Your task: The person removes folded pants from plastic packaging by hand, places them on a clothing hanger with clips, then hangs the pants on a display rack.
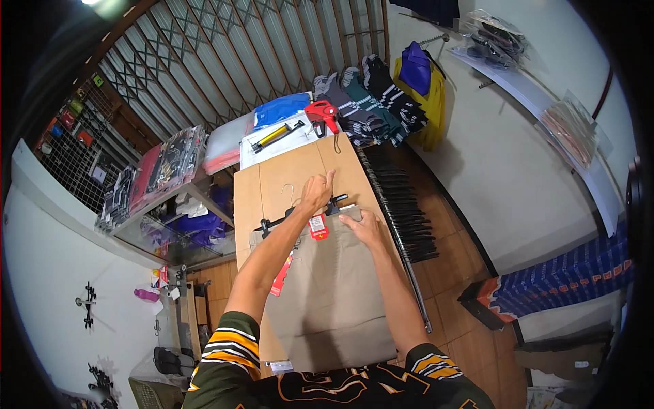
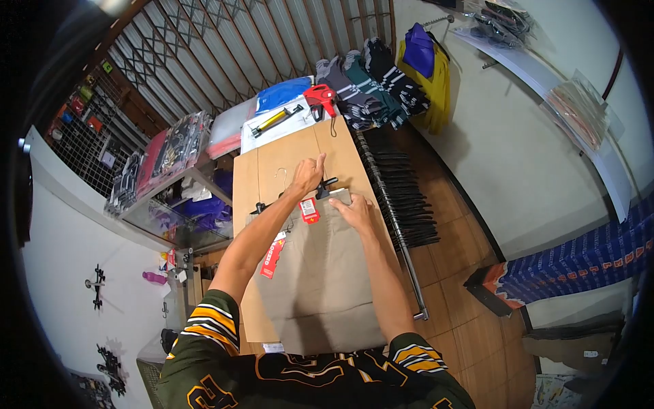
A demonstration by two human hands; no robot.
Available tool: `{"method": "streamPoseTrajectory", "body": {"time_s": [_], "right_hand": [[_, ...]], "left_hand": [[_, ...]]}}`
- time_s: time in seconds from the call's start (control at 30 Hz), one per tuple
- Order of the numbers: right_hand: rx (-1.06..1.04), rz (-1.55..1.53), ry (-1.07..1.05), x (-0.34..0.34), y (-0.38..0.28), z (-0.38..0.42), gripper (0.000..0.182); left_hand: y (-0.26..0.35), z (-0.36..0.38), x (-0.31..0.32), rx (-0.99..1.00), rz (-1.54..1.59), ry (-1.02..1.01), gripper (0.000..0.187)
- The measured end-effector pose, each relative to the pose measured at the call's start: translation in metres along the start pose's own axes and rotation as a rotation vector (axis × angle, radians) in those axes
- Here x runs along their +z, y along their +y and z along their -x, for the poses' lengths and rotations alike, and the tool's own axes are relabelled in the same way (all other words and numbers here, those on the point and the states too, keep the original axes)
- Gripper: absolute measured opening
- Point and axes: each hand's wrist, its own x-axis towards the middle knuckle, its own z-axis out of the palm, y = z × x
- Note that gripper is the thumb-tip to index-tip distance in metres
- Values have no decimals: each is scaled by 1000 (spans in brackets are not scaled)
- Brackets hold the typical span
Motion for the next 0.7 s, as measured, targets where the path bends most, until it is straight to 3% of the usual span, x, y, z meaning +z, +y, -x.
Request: {"method": "streamPoseTrajectory", "body": {"time_s": [0.17, 0.23, 0.27, 0.33, 0.47, 0.53, 0.6, 0.7], "right_hand": [[-75, -215, -20, -2, -10, 3, 39], [-259, -118, 69, 3, -2, 2, 37], [-262, -119, 64, -3, -5, 2, 37], [78, -313, -130, -14, -13, -1, 38], [-78, -246, -107, -9, -15, 3, 37], [-154, -97, 4, -6, -15, 6, 32], [-174, -81, 23, -2, -10, 5, 31], [-172, -113, 9, 1, -2, 1, 32]], "left_hand": [[9, 16, 1, 17, -62, 40, 66], [14, 23, 1, 11, -71, 49, 64], [11, 26, 4, 7, -73, 52, 64], [5, 29, 11, -42, -98, 86, 63], [8, 53, 6, -82, 19, 37, 49], [0, 75, 12, 96, 78, 245, 34], [-4, 101, 0, 61, 43, 241, 32], [-28, 139, -19, -110, -44, 506, 50]]}}
